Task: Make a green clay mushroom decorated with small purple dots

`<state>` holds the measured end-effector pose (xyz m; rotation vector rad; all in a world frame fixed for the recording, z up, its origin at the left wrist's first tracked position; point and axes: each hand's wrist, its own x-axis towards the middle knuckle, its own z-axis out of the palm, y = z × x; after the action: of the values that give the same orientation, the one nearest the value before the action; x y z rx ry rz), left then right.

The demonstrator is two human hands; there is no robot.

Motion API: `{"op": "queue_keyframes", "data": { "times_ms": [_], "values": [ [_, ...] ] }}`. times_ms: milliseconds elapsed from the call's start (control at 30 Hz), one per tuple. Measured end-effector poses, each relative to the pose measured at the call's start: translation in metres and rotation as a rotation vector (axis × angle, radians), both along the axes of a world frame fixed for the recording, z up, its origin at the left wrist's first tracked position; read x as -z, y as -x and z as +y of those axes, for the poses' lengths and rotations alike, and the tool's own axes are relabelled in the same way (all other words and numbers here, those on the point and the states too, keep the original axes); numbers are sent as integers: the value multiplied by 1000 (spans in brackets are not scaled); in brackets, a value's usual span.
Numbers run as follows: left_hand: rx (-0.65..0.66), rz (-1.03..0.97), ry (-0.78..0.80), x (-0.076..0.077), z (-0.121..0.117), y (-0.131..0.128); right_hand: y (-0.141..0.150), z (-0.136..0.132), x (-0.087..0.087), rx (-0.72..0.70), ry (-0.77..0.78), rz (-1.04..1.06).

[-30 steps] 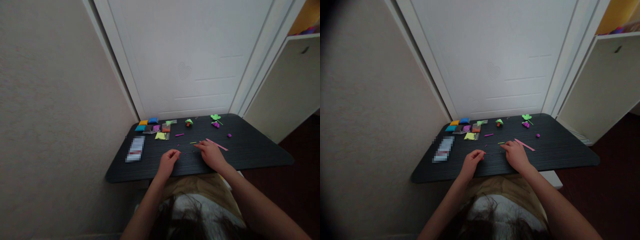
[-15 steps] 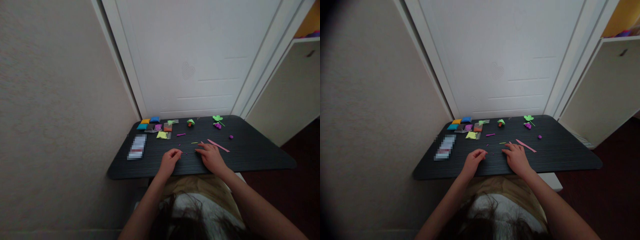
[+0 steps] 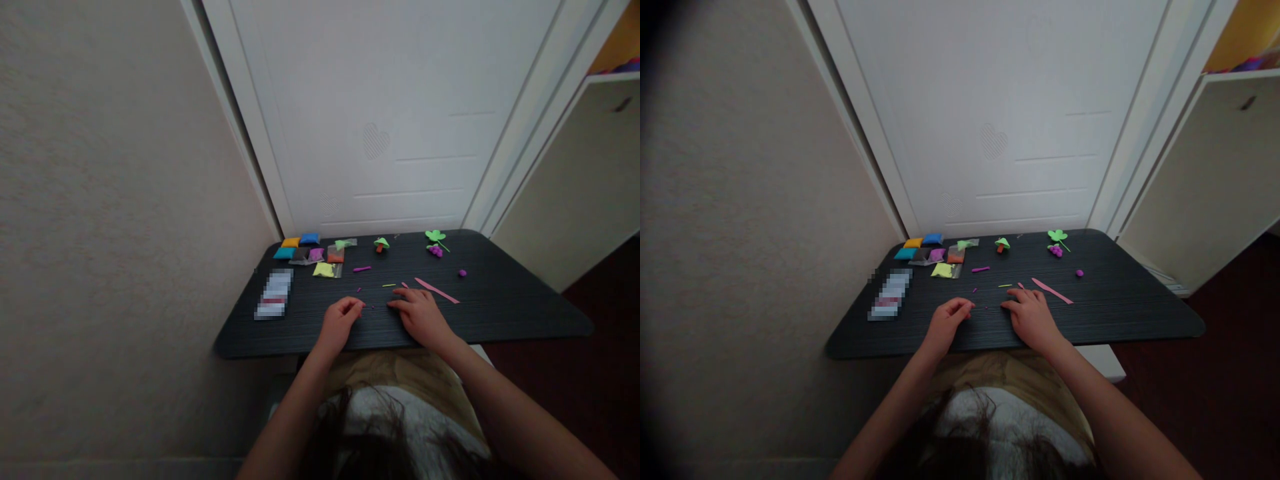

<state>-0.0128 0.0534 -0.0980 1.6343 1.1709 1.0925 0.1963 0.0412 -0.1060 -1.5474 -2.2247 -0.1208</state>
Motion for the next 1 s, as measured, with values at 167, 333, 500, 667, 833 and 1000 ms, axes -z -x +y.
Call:
{"op": "queue_keyframes", "data": {
  "times_ms": [167,333,500,667,833,1000],
  "values": [
    [3,-2,-10,-1,0,0,1,0,0,7,-3,11],
    [0,-4,-14,-1,0,0,1,-1,-1,-33,2,12],
    [-2,5,-10,1,1,1,1,-1,-1,-23,-8,19],
    [-5,13,-8,2,2,1,0,-1,0,-68,-1,7],
    [-6,13,-8,1,2,1,0,0,1,-29,-16,17],
    [-4,7,-11,1,1,1,1,0,0,-53,-14,10]
  ]
}}
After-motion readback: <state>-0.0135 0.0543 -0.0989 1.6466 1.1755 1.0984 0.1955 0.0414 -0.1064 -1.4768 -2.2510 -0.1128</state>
